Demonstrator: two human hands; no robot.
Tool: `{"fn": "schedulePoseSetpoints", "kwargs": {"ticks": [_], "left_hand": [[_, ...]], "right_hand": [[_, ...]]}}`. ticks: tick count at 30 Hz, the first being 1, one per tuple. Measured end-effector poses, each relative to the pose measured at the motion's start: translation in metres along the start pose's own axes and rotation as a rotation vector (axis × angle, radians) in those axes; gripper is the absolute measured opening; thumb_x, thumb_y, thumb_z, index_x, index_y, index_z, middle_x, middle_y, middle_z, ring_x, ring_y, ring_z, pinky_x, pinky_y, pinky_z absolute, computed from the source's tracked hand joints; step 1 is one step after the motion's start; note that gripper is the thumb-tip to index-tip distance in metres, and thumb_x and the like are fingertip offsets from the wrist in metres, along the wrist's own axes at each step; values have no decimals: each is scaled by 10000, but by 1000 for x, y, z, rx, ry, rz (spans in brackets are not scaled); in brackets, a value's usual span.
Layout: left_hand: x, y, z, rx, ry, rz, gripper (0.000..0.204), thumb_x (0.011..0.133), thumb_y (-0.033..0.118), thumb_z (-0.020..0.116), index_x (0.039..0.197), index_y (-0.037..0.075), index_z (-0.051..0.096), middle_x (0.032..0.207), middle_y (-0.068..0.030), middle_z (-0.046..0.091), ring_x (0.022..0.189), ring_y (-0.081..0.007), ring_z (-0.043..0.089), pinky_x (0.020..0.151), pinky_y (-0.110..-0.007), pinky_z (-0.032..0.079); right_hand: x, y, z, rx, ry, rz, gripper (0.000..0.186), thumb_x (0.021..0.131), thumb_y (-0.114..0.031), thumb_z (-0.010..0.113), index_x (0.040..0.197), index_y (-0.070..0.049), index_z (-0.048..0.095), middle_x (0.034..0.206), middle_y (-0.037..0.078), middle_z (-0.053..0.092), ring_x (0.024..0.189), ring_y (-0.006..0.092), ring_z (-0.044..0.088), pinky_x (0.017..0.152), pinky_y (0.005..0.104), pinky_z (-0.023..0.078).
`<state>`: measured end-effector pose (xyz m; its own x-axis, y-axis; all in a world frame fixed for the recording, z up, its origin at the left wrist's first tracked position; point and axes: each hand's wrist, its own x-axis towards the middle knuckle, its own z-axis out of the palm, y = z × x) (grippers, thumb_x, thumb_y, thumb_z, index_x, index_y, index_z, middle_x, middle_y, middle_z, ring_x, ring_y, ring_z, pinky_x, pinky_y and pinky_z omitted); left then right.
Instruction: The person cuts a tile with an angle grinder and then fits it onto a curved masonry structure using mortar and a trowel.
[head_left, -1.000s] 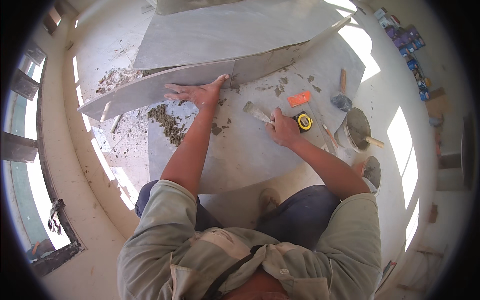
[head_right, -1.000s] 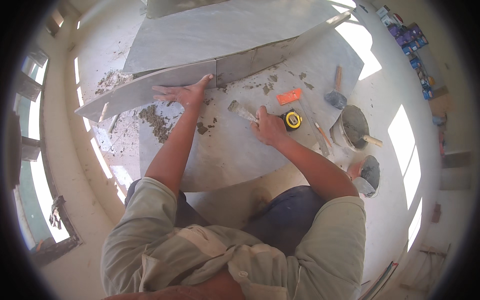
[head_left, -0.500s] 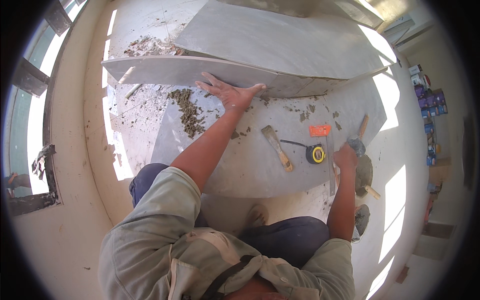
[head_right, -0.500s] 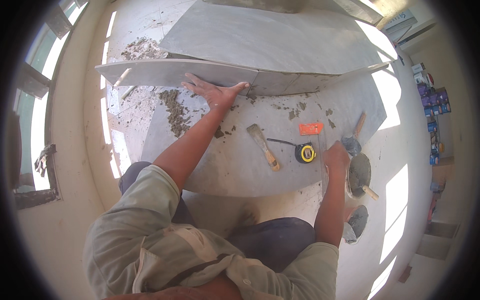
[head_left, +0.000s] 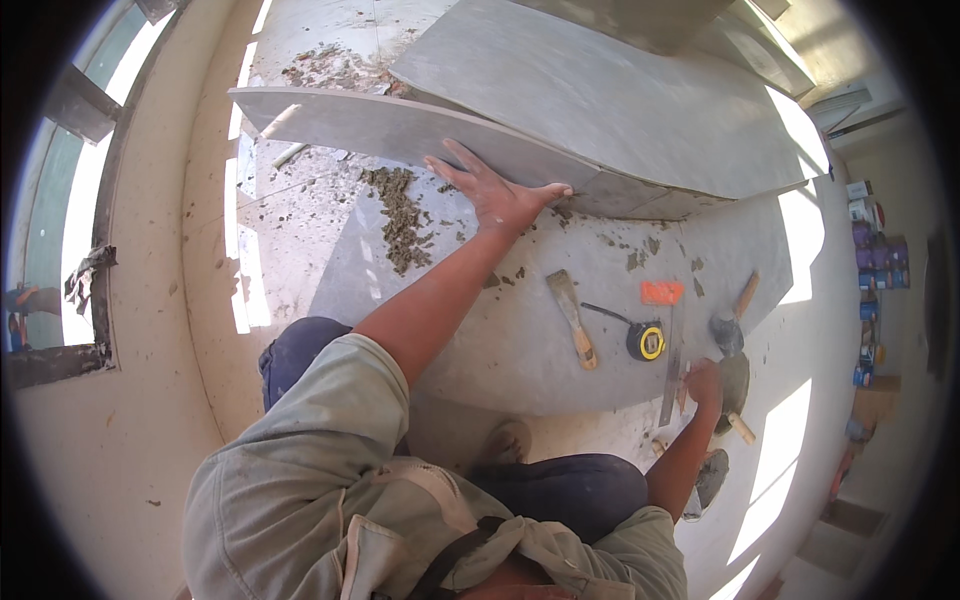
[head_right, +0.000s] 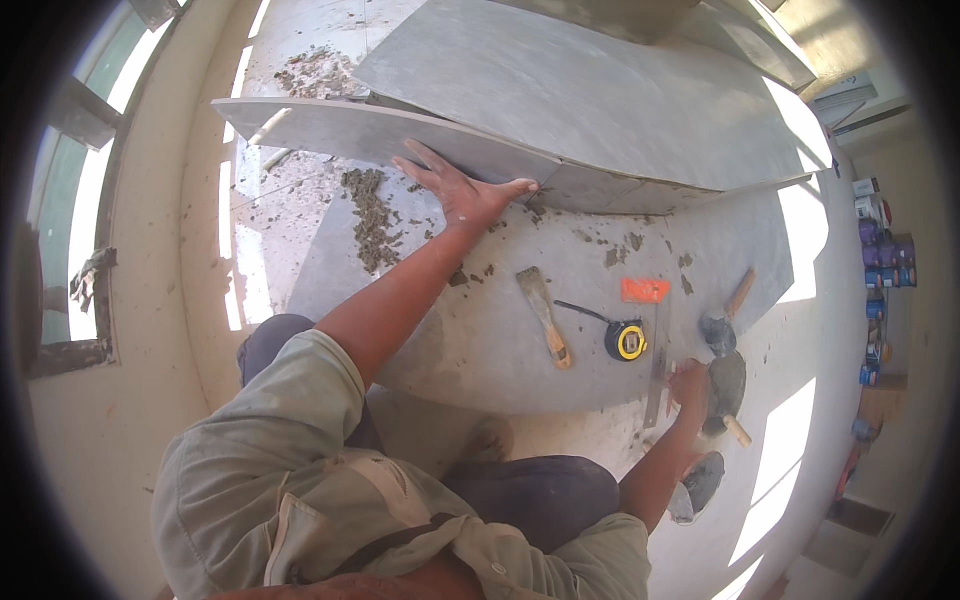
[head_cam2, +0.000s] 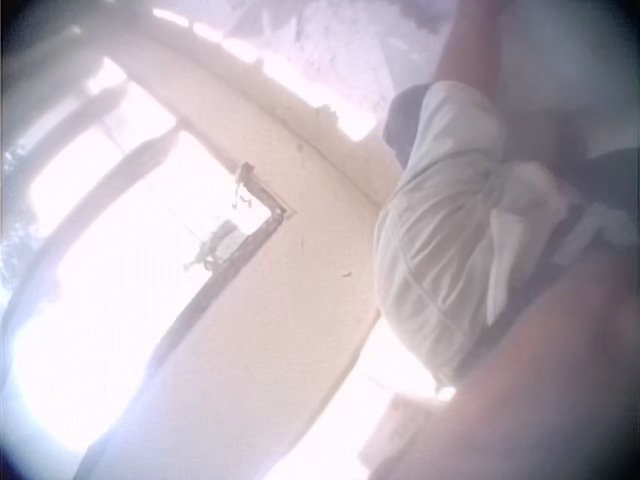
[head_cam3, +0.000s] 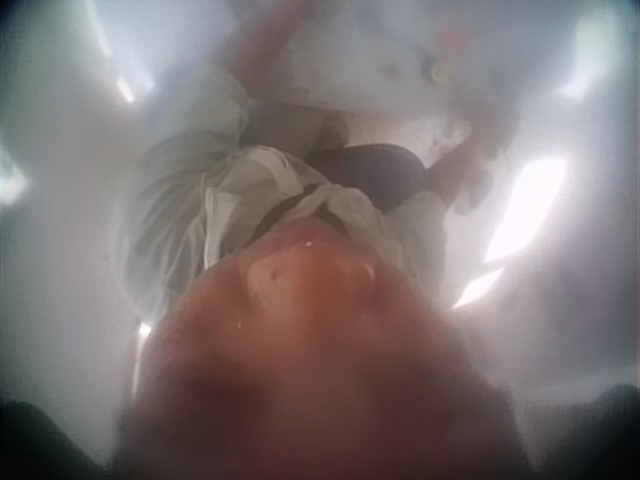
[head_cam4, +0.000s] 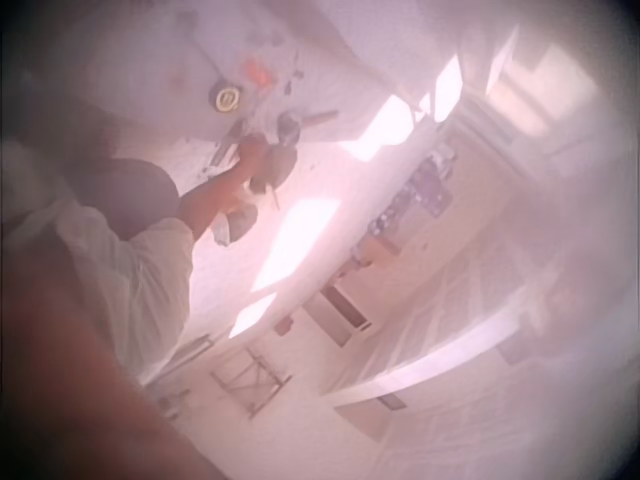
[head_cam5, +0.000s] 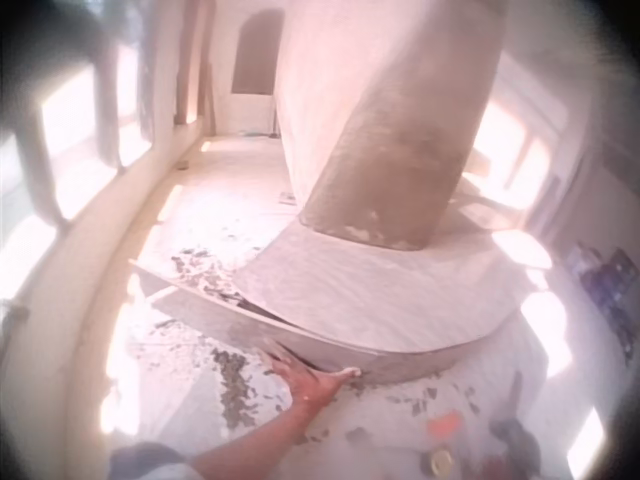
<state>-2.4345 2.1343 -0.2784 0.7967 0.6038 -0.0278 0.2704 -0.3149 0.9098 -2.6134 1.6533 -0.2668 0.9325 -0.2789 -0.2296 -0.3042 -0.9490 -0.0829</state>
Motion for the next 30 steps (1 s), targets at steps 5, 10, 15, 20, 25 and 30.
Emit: {"fn": "schedulePoseSetpoints", "kwargs": {"ticks": [5,10,15,20,25,30], "left_hand": [[2,-3,-7,-45,-18,24,1805,419,613,995,1545,10,-281,1536,-390,-307,1494,-555,-170,1239,-545,229],[0,-1,-6,-89,-41,25,1801,423,610,995,1544,-1,-275,1536,-388,-313,1492,-555,-177,1233,-546,241],[5,-11,-1,-23,-34,15,1805,428,586,1003,1533,13,-304,1532,-389,-309,1494,-560,-130,1223,-549,273],[-3,-6,0,-98,-95,33,1770,464,616,983,1539,-30,-266,1520,-411,-324,1460,-574,-260,1247,-564,138],[11,-40,28,-72,-43,39,1543,673,509,919,1560,-7,-233,1537,-409,-288,1478,-572,-221,1246,-572,164],[11,-61,46,83,81,200,1394,762,431,854,1576,4,-193,1561,-387,-252,1498,-557,-173,1248,-563,186]], "right_hand": [[-30,-89,-98,235,313,38,211,960,-185,624,960,9,539,829,155,593,820,312,611,755,396,482],[-21,-179,-133,1031,403,-195,195,1055,-216,494,1000,-31,516,723,99,546,644,197,586,555,321,468],[-6,-317,-123,1190,414,-738,230,1043,-204,518,993,20,534,722,93,595,626,168,632,571,313,548],[14,-391,-90,1033,560,-1050,191,967,-141,658,994,29,575,772,108,668,654,187,672,625,305,568],[17,-433,-35,956,719,-1355,154,865,-77,713,979,-7,638,851,119,688,847,278,726,817,437,592],[36,-434,-8,659,872,-1363,251,801,-43,722,1047,-29,671,947,103,680,1035,331,713,1019,522,529]]}}
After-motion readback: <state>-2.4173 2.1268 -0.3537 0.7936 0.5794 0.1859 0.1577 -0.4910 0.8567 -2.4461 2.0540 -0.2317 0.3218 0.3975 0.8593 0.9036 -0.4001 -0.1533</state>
